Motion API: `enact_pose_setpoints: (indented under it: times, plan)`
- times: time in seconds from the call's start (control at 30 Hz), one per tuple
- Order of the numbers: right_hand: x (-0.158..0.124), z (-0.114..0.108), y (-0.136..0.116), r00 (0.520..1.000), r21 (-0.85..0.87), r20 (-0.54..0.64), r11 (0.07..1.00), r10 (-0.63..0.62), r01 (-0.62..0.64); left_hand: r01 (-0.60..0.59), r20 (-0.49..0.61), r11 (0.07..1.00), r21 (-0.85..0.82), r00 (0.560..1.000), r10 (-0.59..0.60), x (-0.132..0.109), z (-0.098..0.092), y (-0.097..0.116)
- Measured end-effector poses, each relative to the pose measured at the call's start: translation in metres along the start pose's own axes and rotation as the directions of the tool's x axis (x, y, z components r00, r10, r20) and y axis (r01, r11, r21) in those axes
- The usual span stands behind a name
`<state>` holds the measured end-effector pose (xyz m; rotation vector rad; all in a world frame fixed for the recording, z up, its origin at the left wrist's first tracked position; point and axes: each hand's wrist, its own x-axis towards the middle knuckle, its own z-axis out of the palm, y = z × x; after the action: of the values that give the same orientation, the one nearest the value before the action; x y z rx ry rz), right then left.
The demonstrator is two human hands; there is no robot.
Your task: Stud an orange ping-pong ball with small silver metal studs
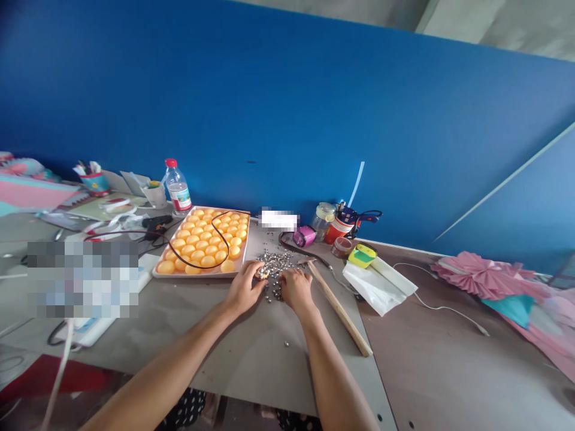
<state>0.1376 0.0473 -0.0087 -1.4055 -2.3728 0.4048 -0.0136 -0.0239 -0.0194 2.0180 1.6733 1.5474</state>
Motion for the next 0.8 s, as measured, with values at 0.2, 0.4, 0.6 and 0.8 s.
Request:
enact_pose_setpoints:
  times: [0.2, 0.4, 0.6, 0.8]
  plan:
    - [0.003, -0.003, 0.001, 0.969, 0.319, -0.243, 0.947, 0.045, 0.036, -0.001, 0.014, 1.0, -0.008, 1.0, 0.001, 0.0, -0.001, -0.002]
    - [0.004, -0.008, -0.008, 0.975, 0.865, -0.085, 0.501, 0.205, -0.03, 0.013, 0.029, 1.0, -0.012, 0.999, -0.013, 0.0, -0.001, -0.003]
    - [-0.001, -0.015, -0.016, 0.982, 0.978, 0.182, 0.093, 0.05, -0.186, 0.062, 0.016, 0.998, -0.023, 0.998, -0.062, 0.0, -0.001, -0.002]
    - [-0.004, -0.013, -0.018, 0.958, 0.95, 0.287, 0.129, 0.004, -0.285, 0.062, 0.007, 0.997, -0.041, 0.998, -0.062, 0.001, -0.001, 0.0]
